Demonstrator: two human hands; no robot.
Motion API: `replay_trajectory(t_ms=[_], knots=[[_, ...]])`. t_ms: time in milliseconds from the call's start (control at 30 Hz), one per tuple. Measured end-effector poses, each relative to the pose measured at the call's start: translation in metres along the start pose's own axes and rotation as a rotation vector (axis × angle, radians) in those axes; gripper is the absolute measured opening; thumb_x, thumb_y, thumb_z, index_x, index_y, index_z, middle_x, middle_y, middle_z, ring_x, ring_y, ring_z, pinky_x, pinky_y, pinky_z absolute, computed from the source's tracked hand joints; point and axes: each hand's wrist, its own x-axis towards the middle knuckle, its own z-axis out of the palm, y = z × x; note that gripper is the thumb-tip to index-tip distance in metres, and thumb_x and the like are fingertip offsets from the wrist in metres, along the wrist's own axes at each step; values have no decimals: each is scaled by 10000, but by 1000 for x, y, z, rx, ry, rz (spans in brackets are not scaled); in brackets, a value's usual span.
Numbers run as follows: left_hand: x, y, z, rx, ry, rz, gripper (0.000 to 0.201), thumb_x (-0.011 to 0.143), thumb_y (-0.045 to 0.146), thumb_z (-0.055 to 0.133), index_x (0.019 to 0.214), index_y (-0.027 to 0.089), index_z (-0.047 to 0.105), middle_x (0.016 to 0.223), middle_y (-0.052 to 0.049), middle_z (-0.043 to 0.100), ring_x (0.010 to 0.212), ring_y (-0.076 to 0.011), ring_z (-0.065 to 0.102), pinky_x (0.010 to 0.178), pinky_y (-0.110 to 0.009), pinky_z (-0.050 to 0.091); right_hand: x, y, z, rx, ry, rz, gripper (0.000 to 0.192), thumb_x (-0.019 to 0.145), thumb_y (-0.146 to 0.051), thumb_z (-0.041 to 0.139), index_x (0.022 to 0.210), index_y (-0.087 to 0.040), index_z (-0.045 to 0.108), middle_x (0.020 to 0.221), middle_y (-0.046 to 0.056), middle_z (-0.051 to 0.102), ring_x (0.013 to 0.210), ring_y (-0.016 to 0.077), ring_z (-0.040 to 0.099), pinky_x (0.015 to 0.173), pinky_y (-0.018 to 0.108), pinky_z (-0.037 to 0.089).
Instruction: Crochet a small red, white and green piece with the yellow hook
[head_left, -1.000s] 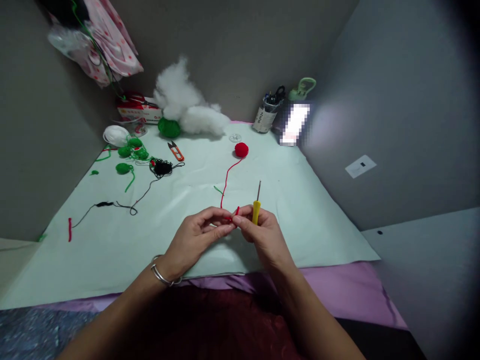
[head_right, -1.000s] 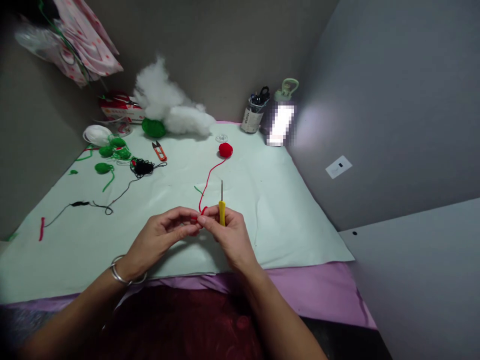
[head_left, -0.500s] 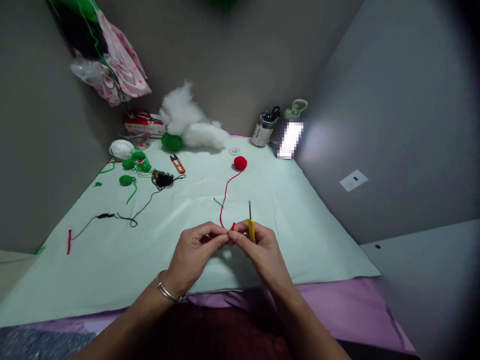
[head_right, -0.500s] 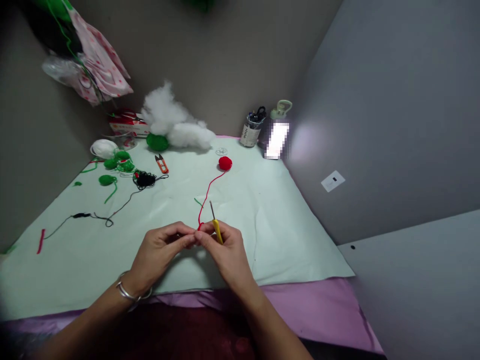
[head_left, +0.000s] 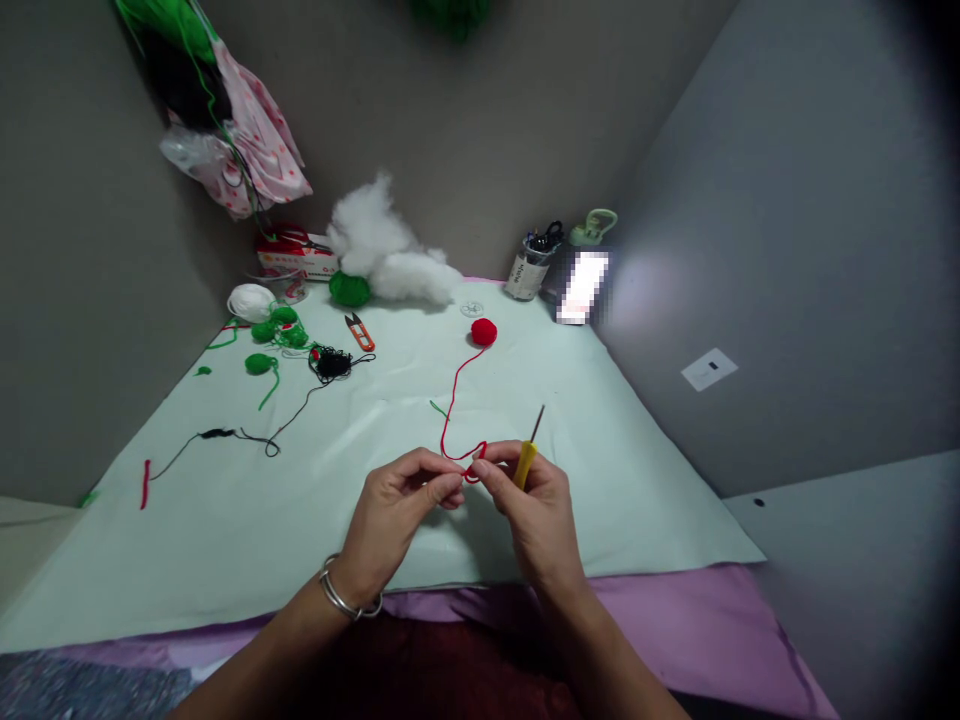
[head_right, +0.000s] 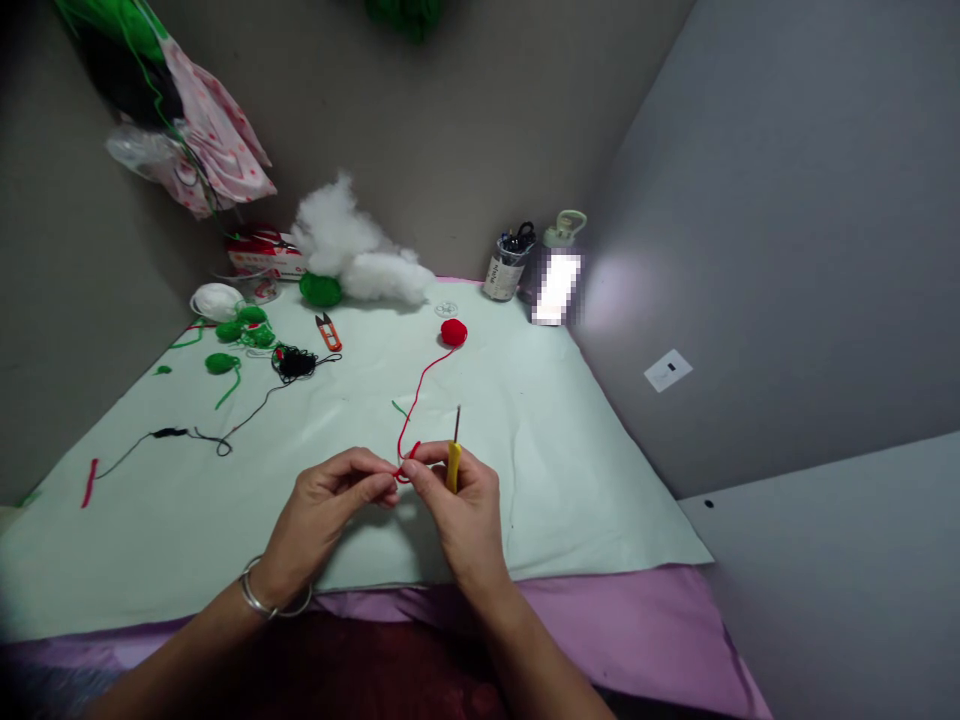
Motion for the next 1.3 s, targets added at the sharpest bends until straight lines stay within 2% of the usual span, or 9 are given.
replay_trajectory(t_ms=[233, 367, 500, 667, 733, 833, 900, 1100, 1300], knots=[[-2, -3, 2, -47, -53, -30, 148, 832, 313, 819, 968, 254, 806, 887, -40, 797, 772, -187, 747, 758, -303, 599, -2, -1, 1, -17, -16, -30, 137, 779, -342, 819, 773, -219, 760, 724, 9, 709, 654, 146, 597, 613, 274, 487], [-2, -2, 4, 80, 39, 64, 47, 827, 262, 795, 854, 231, 818, 831, -32, 789, 774, -183, 723, 749, -290, 578, -3, 0, 4, -78, -21, -78, 141, 815, -340, 794, 770, -214, 749, 698, -4, 671, 631, 135, 559, 586, 267, 434], [-2, -2, 2, 161, 62, 134, 42, 840, 231, 759, 820, 223, 794, 794, -12, 764, 761, -168, 699, 729, -274, 544, -3, 2, 3, -181, -33, -185, 126, 850, -306, 767, 770, -212, 742, 743, -10, 648, 668, 130, 541, 614, 272, 399], [-2, -4, -3, 44, 0, -27, 96, 893, 317, 745, 871, 224, 751, 757, 3, 753, 733, -156, 697, 715, -266, 520, 1, -3, -11, -212, -63, -269, 398, 1038, -405, 474, 839, -223, 767, 800, 12, 645, 708, 143, 558, 685, 291, 443], [-2, -7, -4, -20, -10, -46, 111, 898, 331, 758, 867, 225, 748, 786, 7, 744, 772, -147, 683, 757, -262, 511, 1, -6, -17, -247, -40, -296, 483, 1059, -436, 410, 798, -220, 753, 812, 23, 651, 758, 157, 584, 715, 295, 458], [0, -9, -4, -104, 17, -36, 120, 861, 314, 812, 826, 219, 748, 829, 21, 703, 791, -122, 632, 777, -242, 486, -3, -7, -21, -255, 13, -292, 515, 1079, -465, 387, 767, -218, 714, 697, 3, 609, 682, 147, 565, 650, 279, 447], [1, -9, -2, -149, 39, -59, 137, 835, 313, 840, 816, 213, 749, 838, 23, 693, 795, -117, 614, 783, -237, 479, -8, -6, -21, -215, 34, -313, 432, 1082, -441, 428, 841, -224, 713, 687, -12, 617, 649, 135, 567, 624, 266, 455], [0, -2, 3, -225, 25, -114, 161, 823, 334, 855, 849, 197, 775, 879, -12, 749, 856, -144, 653, 841, -259, 504, -25, -3, -18, -239, -66, -542, 160, 1055, -253, 539, 1026, -252, 696, 856, -5, 696, 786, 137, 646, 725, 267, 522], [-1, 0, 4, -317, 45, -140, 159, 812, 311, 865, 833, 184, 771, 888, -26, 779, 886, -155, 708, 885, -266, 539, -25, -2, -14, -546, -64, -906, 158, 965, -58, 616, 1019, -202, 652, 848, 29, 711, 786, 165, 623, 745, 335, 519]])
